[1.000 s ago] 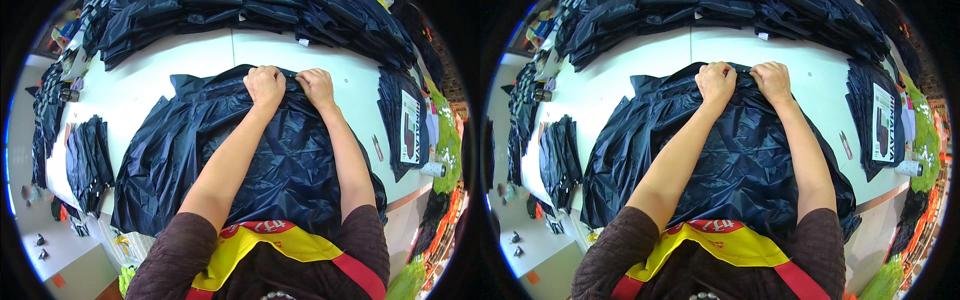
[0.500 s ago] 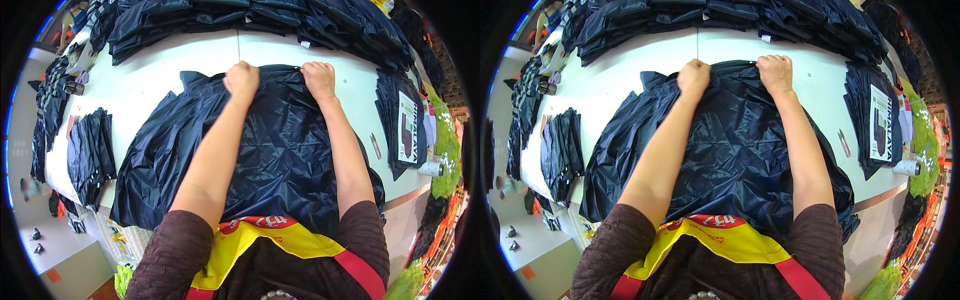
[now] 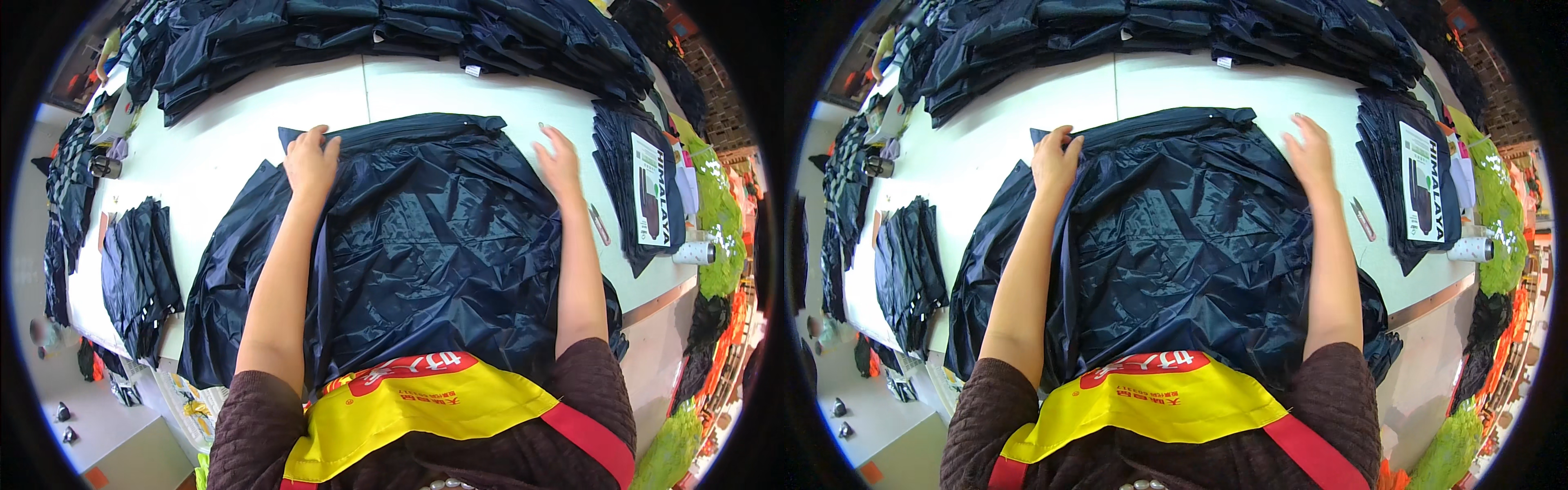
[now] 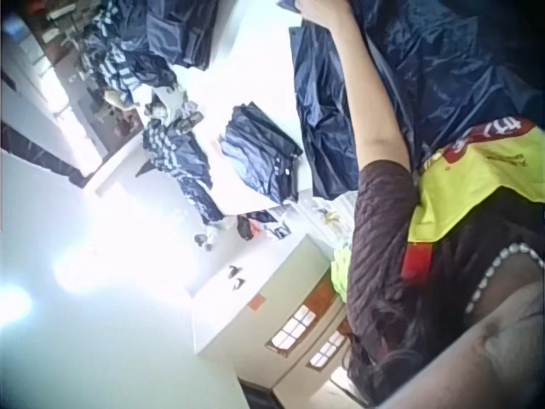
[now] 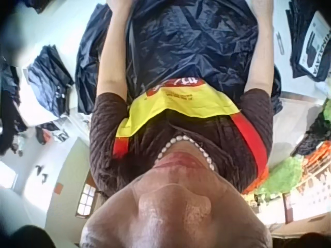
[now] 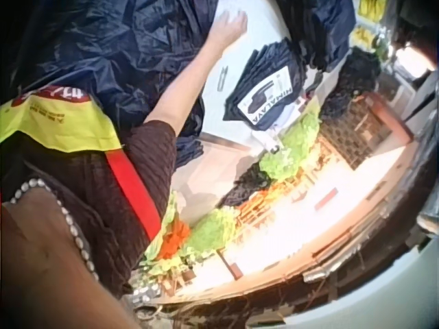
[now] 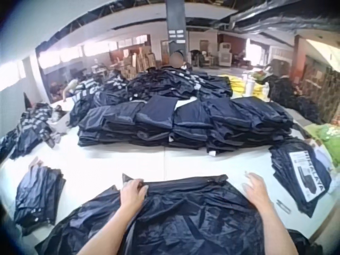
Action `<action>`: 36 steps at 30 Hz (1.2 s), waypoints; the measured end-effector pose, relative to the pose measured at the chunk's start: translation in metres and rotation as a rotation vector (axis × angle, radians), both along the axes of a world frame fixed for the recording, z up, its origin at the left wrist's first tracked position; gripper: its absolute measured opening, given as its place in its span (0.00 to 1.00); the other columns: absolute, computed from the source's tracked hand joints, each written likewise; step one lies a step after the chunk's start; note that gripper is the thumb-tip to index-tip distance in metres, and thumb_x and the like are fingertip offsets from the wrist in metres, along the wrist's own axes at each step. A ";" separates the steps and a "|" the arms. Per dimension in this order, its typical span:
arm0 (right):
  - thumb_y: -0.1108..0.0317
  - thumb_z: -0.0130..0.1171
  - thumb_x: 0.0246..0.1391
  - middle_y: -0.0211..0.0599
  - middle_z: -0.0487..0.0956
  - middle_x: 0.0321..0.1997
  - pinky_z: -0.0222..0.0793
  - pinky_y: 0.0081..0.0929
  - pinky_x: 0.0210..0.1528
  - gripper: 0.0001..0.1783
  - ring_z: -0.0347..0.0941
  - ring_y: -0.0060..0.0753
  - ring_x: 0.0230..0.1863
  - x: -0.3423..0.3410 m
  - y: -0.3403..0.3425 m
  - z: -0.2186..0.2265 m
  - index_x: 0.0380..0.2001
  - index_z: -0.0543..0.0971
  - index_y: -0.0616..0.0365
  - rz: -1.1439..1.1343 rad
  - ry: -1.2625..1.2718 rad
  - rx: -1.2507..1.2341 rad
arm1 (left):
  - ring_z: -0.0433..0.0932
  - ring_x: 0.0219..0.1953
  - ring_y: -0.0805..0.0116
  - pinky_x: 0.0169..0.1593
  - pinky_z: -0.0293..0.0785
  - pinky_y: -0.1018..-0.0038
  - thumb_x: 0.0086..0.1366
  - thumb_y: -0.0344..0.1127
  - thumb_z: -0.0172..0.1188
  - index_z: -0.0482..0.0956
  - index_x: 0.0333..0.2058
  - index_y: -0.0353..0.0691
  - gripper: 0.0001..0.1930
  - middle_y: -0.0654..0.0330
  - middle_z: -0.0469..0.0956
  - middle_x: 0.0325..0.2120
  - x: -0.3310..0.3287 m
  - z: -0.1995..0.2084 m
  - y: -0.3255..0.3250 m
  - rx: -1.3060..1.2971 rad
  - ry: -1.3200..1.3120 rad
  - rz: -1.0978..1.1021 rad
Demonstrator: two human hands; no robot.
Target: The person folds a dark jacket on a table, aligns the edges, and places it into a small black pouch. They then remove the jacket from the pouch, unfold it, and repeat the folding process before placing it back into the pouch.
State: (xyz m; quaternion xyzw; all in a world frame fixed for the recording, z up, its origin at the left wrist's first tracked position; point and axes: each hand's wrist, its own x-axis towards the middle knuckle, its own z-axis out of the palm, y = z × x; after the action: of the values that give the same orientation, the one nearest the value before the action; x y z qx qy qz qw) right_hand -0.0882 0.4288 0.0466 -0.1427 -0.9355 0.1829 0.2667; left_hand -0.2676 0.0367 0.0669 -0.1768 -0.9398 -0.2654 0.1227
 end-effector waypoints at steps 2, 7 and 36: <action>0.62 0.61 0.49 0.52 0.72 0.53 0.58 0.36 0.60 0.25 0.65 0.50 0.58 0.060 0.049 -0.002 0.49 0.73 0.63 -0.151 -0.194 -0.006 | 0.75 0.40 0.54 0.45 0.69 0.62 0.54 0.41 0.60 0.81 0.35 0.42 0.13 0.55 0.79 0.33 0.005 0.004 0.024 -0.019 0.046 -0.144; 0.51 0.61 0.47 0.58 0.66 0.58 0.56 0.38 0.61 0.36 0.61 0.54 0.60 0.185 0.096 -0.014 0.55 0.68 0.63 -0.538 -0.641 -0.079 | 0.74 0.41 0.56 0.43 0.69 0.63 0.50 0.42 0.63 0.82 0.31 0.42 0.12 0.56 0.80 0.32 0.014 -0.003 0.107 0.033 0.161 -0.400; 0.54 0.47 0.59 0.47 0.79 0.29 0.69 0.43 0.39 0.17 0.75 0.51 0.36 -0.047 -0.049 0.025 0.34 0.74 0.58 0.186 -0.438 -0.122 | 0.74 0.23 0.71 0.32 0.70 0.75 0.55 0.40 0.62 0.81 0.26 0.33 0.13 0.58 0.78 0.19 -0.006 -0.043 0.201 0.425 -0.458 -0.385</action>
State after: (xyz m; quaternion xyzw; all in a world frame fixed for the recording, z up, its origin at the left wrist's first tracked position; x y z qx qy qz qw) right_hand -0.1355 0.3800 0.0717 -0.1079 -0.9673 0.2277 0.0304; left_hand -0.2740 0.2380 0.0243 -0.2569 -0.8162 -0.5058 -0.1090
